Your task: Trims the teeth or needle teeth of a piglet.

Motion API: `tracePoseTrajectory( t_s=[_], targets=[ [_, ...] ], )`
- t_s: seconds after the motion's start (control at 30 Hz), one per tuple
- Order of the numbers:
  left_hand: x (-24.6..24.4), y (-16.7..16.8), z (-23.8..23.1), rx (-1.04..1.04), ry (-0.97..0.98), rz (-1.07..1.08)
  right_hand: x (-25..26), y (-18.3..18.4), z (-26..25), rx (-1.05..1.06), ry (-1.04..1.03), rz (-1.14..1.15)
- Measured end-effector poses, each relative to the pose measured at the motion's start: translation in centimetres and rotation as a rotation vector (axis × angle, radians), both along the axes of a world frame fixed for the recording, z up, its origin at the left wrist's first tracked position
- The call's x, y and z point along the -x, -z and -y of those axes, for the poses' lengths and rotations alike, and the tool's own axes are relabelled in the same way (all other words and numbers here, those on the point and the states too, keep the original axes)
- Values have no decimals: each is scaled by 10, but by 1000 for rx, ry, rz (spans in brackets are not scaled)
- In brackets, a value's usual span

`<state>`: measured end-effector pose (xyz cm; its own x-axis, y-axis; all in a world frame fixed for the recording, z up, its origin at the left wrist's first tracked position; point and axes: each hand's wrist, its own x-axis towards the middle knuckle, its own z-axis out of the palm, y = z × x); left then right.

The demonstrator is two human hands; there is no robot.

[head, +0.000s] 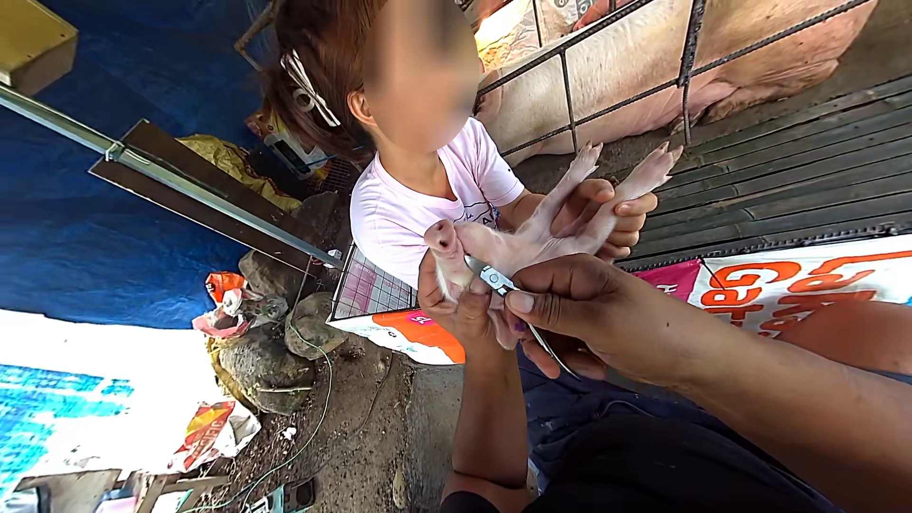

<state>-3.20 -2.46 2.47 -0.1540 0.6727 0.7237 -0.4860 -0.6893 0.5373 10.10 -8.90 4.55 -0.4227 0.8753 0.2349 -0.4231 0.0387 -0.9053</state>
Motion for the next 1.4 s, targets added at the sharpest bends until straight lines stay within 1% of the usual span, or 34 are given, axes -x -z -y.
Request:
tracePoseTrajectory(
  t_s=[0.2, 0.47, 0.67, 0.8, 0.97, 1.07, 1.17, 1.27, 1.33, 1.4],
  targets=[
    [3, 6, -6, -16, -61, -48, -8, 0, -3, 21, -98, -8],
    [4, 4, -6, -20, -11, -27, -6, -2, -4, 39, -91, -19],
    [4, 5, -7, -39, -8, -27, -6, -6, -4, 64, -87, 10],
    [4, 9, -11, -56, 28, 5, -3, -3, -3, 54, -80, -28],
    [4, 3, -5, -29, 12, -20, -1, 0, -4, 36, -88, -40],
    [5, 4, -6, -50, 15, -25, 0, -1, -2, 18, -56, -15],
    [4, 5, -5, -29, 9, -2, 6, 2, -1, -40, 33, -2],
    [2, 5, -3, -5, -10, 2, 8, 8, -1, -68, 58, -30],
    [4, 7, -6, -20, -25, -17, 2, 11, 2, -86, 38, -27],
    [4, 13, -12, -54, -34, -36, -10, 13, 9, -114, 69, 37]
  ],
)
